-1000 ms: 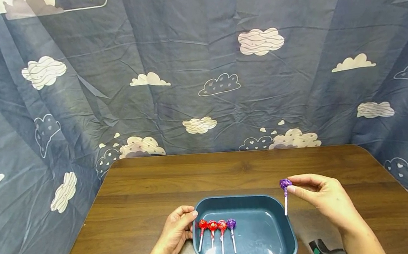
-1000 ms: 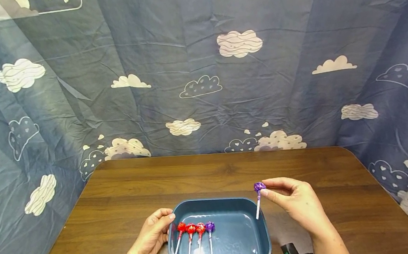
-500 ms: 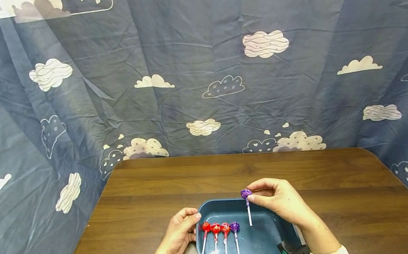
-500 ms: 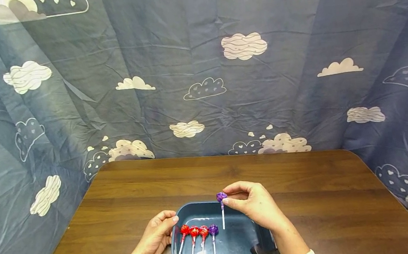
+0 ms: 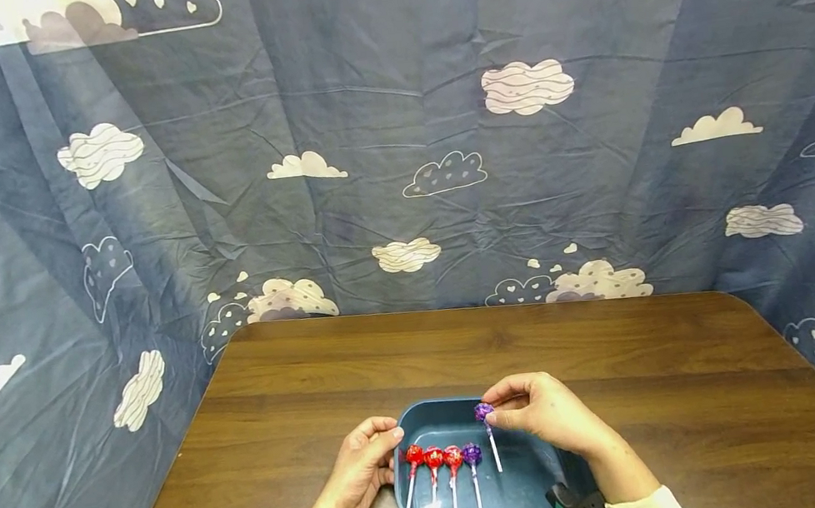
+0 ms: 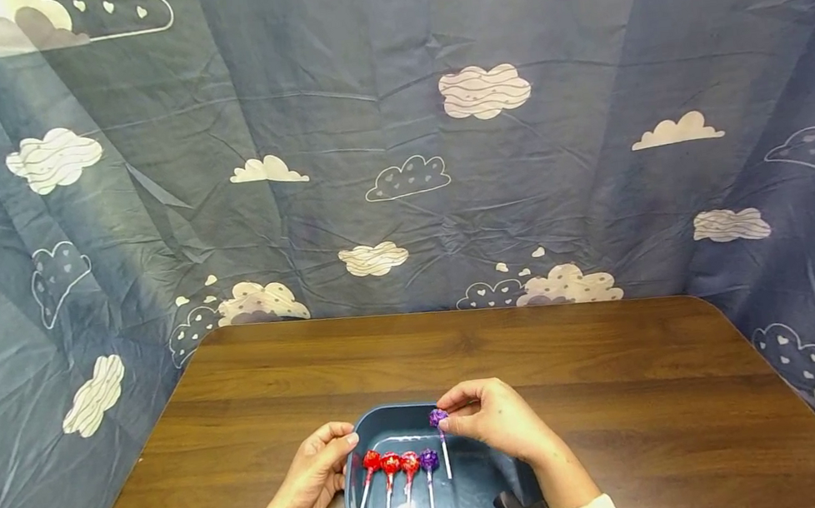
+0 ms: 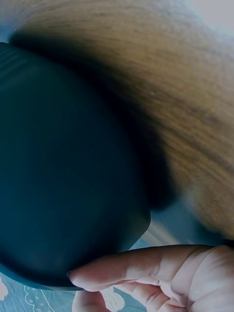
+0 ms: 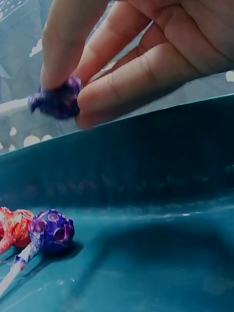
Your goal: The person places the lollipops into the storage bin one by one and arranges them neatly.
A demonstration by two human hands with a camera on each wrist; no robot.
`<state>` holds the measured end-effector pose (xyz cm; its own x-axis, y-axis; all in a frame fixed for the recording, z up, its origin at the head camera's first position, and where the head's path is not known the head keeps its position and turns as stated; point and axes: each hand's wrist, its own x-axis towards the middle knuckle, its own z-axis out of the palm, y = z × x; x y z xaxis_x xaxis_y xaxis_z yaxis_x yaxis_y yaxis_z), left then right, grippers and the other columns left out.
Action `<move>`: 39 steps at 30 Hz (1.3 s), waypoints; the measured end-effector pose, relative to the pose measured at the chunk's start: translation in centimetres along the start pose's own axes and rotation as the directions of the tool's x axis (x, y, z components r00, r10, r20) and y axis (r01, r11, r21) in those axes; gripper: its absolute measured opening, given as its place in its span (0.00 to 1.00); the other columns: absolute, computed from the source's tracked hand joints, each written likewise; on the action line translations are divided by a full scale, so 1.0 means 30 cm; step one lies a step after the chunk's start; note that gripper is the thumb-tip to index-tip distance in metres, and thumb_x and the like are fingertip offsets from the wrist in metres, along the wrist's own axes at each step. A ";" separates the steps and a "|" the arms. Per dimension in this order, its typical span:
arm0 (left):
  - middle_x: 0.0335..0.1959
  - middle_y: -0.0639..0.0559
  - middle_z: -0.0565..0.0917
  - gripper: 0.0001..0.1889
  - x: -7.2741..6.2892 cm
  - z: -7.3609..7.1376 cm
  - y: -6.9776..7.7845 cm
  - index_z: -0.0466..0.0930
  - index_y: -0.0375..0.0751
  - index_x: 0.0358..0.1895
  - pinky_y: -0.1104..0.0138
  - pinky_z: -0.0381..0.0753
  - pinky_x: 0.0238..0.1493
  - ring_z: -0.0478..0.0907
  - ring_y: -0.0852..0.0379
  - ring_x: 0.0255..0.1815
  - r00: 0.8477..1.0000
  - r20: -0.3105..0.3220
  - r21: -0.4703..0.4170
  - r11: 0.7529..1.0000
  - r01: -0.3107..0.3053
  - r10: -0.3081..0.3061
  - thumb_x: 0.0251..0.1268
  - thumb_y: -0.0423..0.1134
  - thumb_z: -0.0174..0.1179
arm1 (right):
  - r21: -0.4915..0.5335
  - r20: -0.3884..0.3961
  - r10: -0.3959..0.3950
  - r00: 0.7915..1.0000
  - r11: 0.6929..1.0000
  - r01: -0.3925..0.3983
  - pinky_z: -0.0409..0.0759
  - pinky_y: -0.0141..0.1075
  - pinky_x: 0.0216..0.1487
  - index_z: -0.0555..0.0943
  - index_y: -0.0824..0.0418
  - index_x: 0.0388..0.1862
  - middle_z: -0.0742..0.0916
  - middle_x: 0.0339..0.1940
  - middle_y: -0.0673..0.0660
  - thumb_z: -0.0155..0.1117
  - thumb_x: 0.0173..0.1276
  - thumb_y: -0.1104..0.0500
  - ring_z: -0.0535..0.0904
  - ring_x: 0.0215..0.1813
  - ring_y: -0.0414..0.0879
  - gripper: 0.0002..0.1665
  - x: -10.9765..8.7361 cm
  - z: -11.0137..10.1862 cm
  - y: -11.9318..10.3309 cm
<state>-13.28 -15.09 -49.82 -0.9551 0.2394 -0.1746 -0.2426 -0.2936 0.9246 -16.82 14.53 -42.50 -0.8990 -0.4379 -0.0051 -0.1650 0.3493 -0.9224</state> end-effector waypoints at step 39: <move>0.27 0.60 0.77 0.07 -0.004 0.003 -0.001 0.72 0.45 0.45 0.75 0.78 0.22 0.73 0.66 0.22 1.000 0.005 -0.018 1.000 -0.006 0.006 0.69 0.34 0.60 | -0.258 0.140 0.045 0.989 0.966 -0.008 0.79 0.29 0.32 0.88 0.60 0.35 0.90 0.30 0.49 0.78 0.56 0.60 0.81 0.31 0.35 0.08 -0.005 0.027 0.053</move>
<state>-13.16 -15.03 -49.80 -0.9556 0.2422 -0.1677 -0.2402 -0.3111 0.9195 -16.62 14.48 -44.28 -0.8398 -0.5335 -0.1010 -0.2573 0.5548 -0.7912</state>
